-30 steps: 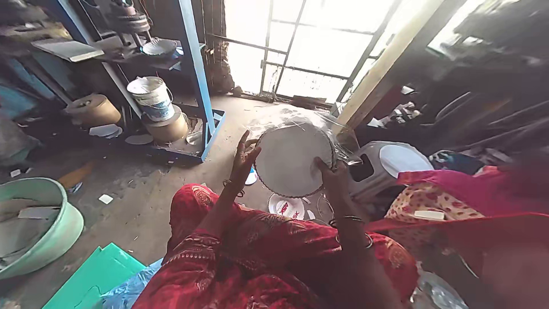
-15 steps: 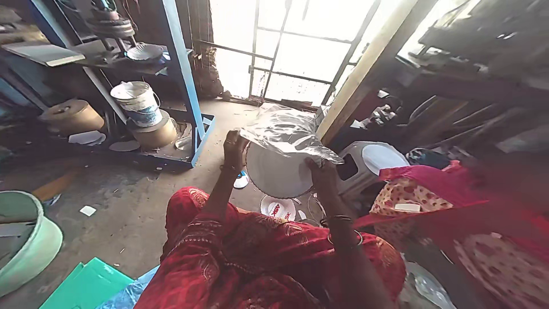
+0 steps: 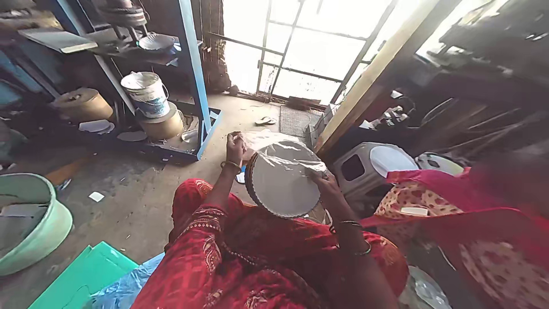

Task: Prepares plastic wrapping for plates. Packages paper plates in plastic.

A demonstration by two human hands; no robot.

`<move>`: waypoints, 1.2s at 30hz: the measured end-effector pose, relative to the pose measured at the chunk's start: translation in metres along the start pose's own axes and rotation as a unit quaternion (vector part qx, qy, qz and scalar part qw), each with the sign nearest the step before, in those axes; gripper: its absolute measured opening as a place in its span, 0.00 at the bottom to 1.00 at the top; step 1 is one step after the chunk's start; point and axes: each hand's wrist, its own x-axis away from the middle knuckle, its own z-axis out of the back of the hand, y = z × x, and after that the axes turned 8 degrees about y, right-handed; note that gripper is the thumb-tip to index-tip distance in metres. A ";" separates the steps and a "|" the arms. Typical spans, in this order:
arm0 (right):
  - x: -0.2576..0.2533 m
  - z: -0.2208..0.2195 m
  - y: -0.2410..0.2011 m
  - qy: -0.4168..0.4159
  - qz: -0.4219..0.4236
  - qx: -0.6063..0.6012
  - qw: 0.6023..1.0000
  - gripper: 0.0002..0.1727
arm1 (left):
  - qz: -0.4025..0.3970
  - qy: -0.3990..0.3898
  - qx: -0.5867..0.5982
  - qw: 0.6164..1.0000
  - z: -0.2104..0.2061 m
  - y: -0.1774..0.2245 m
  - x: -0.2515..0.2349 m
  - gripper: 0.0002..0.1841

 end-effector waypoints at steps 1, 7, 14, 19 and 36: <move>0.001 -0.001 0.001 0.014 -0.008 -0.016 1.000 0.25 | -0.061 -0.014 -0.081 0.995 0.007 -0.008 -0.002 0.18; -0.015 0.006 0.009 0.148 -0.069 -0.109 0.981 0.25 | -0.154 -0.092 -0.269 0.946 0.020 -0.038 0.031 0.19; -0.022 0.030 0.008 0.230 -0.052 -0.071 0.969 0.32 | -0.166 -0.185 -0.183 0.951 -0.006 -0.016 0.081 0.17; -0.010 0.034 -0.005 0.191 -0.007 -0.073 0.979 0.35 | -0.002 -0.156 -0.377 0.913 -0.027 0.004 0.080 0.34; -0.001 0.035 -0.013 0.097 0.125 0.129 0.979 0.31 | -0.155 -0.031 -0.420 0.893 -0.013 -0.010 0.045 0.22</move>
